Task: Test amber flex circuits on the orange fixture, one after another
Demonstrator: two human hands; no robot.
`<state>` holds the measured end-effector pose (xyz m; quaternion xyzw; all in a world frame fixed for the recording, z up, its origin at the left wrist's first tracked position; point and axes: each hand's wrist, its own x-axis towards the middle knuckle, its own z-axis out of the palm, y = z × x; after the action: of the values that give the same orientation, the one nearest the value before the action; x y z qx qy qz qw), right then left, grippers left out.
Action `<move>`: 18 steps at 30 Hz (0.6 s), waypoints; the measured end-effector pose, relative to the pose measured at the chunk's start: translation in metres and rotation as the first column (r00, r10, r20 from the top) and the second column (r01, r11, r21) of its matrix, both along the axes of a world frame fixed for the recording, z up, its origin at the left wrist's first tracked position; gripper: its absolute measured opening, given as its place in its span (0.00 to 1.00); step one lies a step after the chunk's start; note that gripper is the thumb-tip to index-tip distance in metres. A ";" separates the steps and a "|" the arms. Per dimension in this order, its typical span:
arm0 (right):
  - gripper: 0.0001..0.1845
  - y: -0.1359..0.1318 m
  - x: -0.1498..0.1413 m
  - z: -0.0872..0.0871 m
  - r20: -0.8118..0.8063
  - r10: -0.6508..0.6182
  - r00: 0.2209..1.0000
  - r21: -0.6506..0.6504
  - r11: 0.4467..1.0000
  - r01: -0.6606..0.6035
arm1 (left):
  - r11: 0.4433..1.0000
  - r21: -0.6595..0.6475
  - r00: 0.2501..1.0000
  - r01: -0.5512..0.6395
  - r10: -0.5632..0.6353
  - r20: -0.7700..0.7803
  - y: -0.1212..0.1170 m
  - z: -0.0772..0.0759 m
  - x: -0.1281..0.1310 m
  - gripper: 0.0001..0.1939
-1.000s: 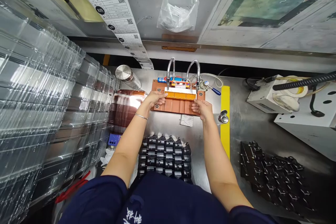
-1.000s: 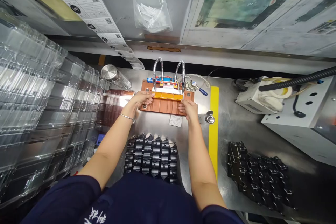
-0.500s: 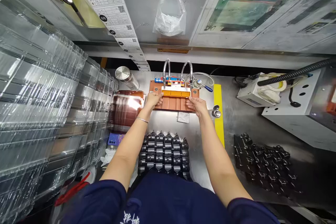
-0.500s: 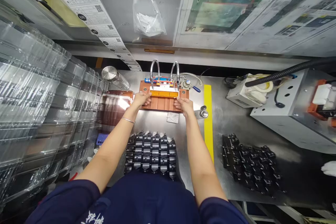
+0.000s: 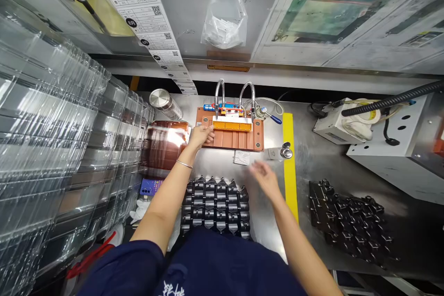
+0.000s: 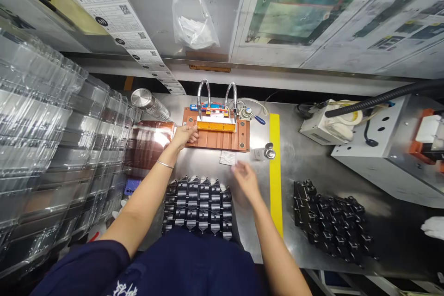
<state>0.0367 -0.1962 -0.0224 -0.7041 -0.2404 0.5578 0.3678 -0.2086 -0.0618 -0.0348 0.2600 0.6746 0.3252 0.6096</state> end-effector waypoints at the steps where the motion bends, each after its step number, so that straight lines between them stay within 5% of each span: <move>1: 0.25 -0.031 -0.003 -0.004 0.030 0.030 0.999 -0.024 0.999 -0.029 | 1.000 0.010 1.000 -0.001 0.001 0.002 -0.005 0.000 -0.001 0.16; 5: 0.26 -0.134 -0.007 -0.031 0.119 0.312 0.943 -0.068 0.950 -0.306 | 0.999 0.043 1.000 0.001 0.000 -0.021 -0.029 0.000 -0.005 0.15; 8: 0.18 -0.150 0.004 -0.039 0.137 0.332 0.933 -0.057 0.943 -0.327 | 0.997 0.067 0.997 0.023 -0.018 -0.079 -0.046 0.004 -0.008 0.13; 10: 0.19 -0.126 0.013 -0.030 0.267 0.259 0.928 -0.003 0.963 -0.268 | 0.995 0.102 0.991 0.022 -0.008 -0.136 -0.059 0.011 -0.009 0.10; 12: 0.22 -0.082 0.016 -0.013 0.491 0.218 0.843 0.110 0.945 -0.309 | 0.976 0.216 0.969 0.024 0.031 -0.246 -0.072 0.020 -0.005 0.07; 15: 0.21 -0.009 0.000 0.010 0.795 0.215 0.567 0.246 0.740 -0.626 | 0.816 0.519 0.850 0.255 0.066 -0.522 -0.091 0.029 0.010 0.13; 18: 0.19 0.041 -0.033 0.010 0.922 0.161 0.351 0.224 0.518 -0.826 | 0.574 0.550 0.646 0.607 0.047 -0.762 -0.099 0.025 0.025 0.14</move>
<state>0.0037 -0.1554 -0.0120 -0.5652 -0.7832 0.1234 0.2279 -0.1840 -0.1604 -0.0101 0.7108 0.5887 0.3425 0.1757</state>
